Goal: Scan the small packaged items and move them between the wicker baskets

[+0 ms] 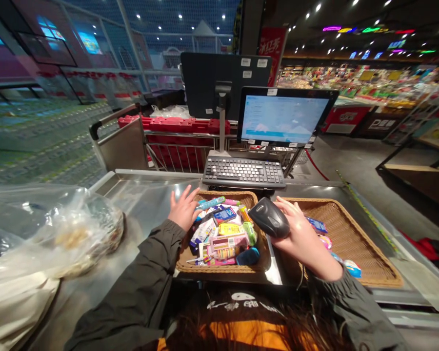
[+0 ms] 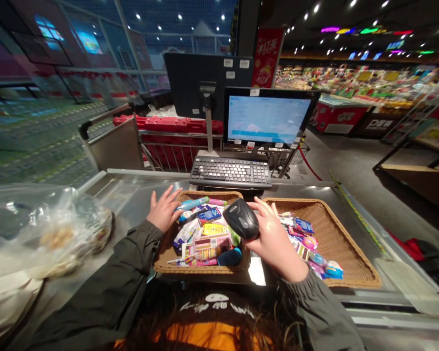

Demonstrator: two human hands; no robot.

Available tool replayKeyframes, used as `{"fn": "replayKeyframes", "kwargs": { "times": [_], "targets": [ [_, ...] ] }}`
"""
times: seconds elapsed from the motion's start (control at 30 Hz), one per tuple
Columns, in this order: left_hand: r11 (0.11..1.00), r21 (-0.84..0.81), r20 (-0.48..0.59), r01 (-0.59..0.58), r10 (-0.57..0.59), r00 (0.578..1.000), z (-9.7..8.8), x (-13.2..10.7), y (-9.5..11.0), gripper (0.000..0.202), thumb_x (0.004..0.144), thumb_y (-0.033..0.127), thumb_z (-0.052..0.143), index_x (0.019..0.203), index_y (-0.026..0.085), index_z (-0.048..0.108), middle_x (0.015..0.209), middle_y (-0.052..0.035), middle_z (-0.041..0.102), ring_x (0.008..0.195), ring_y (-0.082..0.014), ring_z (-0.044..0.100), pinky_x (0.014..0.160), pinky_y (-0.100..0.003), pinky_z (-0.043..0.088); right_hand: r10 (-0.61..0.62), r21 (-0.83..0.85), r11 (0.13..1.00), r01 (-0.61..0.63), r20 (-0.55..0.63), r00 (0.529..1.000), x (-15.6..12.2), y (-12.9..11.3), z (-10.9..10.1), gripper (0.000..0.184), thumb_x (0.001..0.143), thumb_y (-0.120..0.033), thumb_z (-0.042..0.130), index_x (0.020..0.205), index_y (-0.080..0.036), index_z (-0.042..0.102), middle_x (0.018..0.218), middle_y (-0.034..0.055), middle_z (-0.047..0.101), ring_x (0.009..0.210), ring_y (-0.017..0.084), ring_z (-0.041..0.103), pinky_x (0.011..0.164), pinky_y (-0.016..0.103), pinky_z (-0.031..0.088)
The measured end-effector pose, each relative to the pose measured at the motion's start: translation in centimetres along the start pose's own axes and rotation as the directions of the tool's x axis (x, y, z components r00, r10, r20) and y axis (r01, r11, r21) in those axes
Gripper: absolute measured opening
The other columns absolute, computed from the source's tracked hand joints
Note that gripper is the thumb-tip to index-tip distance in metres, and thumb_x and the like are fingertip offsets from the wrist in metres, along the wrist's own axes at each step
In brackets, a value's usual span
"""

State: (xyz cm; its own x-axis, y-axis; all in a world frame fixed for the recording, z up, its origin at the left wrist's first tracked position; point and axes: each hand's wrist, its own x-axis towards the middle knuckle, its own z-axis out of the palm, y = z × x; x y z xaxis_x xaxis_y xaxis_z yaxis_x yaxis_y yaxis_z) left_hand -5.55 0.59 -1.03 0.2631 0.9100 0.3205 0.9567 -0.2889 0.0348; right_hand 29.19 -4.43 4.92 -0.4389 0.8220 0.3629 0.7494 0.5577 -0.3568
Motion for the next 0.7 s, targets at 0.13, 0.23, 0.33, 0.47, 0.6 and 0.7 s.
{"fn": "replayKeyframes", "kwargs": {
  "times": [0.13,0.23,0.33,0.47,0.6,0.7],
  "targets": [
    [0.997,0.024,0.040,0.075,-0.076,0.996,1.7,-0.8,0.2,0.018,0.087,0.027,0.059,0.080,0.021,0.074,0.146,-0.0101,0.054,0.143,-0.0353,0.038,0.113,-0.074,0.014,-0.003,0.017,1.000,0.002,0.013,1.000,0.2,-0.2,0.2,0.045,0.071,-0.023,0.064,0.116,-0.018,0.064,0.133,0.0167,0.060,0.138,0.042,0.042,0.111,0.073,0.027],
    [0.994,0.054,0.124,0.092,-0.098,0.987,2.4,-1.6,0.3,0.022,0.085,0.031,0.060,0.075,0.020,0.075,0.140,-0.0137,0.059,0.141,-0.0383,0.039,0.111,-0.076,0.012,0.007,0.016,1.000,-0.008,0.033,0.999,0.2,-0.1,0.3,0.047,0.071,-0.023,0.064,0.118,-0.018,0.063,0.134,0.0171,0.059,0.139,0.043,0.041,0.111,0.074,0.024],
    [0.994,0.064,0.317,0.092,-0.107,0.942,1.8,-2.3,0.5,0.027,0.085,0.039,0.061,0.074,0.020,0.076,0.134,-0.0153,0.063,0.139,-0.0417,0.040,0.107,-0.080,0.012,0.024,0.019,1.000,-0.025,0.044,0.999,0.0,0.2,0.4,0.047,0.071,-0.024,0.064,0.117,-0.018,0.063,0.134,0.0171,0.059,0.139,0.043,0.040,0.110,0.076,0.024],
    [0.994,0.078,0.373,0.070,-0.095,0.923,-0.6,-2.0,1.3,0.028,0.088,0.041,0.061,0.077,0.020,0.076,0.143,-0.0125,0.057,0.143,-0.0399,0.035,0.109,-0.079,0.013,0.028,0.010,1.000,-0.028,0.028,0.999,-0.5,0.7,0.4,0.045,0.072,-0.025,0.065,0.116,-0.019,0.063,0.135,0.0167,0.058,0.139,0.043,0.041,0.110,0.075,0.025],
    [0.997,0.062,0.268,0.037,-0.052,0.962,-2.5,-0.5,2.5,0.020,0.089,0.037,0.062,0.090,0.022,0.076,0.147,-0.0113,0.053,0.144,-0.0385,0.034,0.112,-0.077,0.015,0.026,-0.009,1.000,-0.027,-0.055,0.998,-1.2,1.5,-0.2,0.044,0.074,-0.028,0.065,0.118,-0.020,0.062,0.133,0.0167,0.059,0.136,0.042,0.045,0.109,0.073,0.029],
    [0.998,0.006,0.199,-0.066,0.064,0.978,-2.7,0.8,3.9,0.020,0.088,0.037,0.064,0.095,0.022,0.074,0.147,-0.0126,0.052,0.144,-0.0381,0.034,0.111,-0.077,0.016,0.051,-0.031,0.998,-0.055,-0.137,0.989,-2.0,2.4,-1.4,0.046,0.074,-0.028,0.066,0.119,-0.020,0.060,0.131,0.0166,0.060,0.133,0.041,0.049,0.109,0.068,0.034]
  ]
}}
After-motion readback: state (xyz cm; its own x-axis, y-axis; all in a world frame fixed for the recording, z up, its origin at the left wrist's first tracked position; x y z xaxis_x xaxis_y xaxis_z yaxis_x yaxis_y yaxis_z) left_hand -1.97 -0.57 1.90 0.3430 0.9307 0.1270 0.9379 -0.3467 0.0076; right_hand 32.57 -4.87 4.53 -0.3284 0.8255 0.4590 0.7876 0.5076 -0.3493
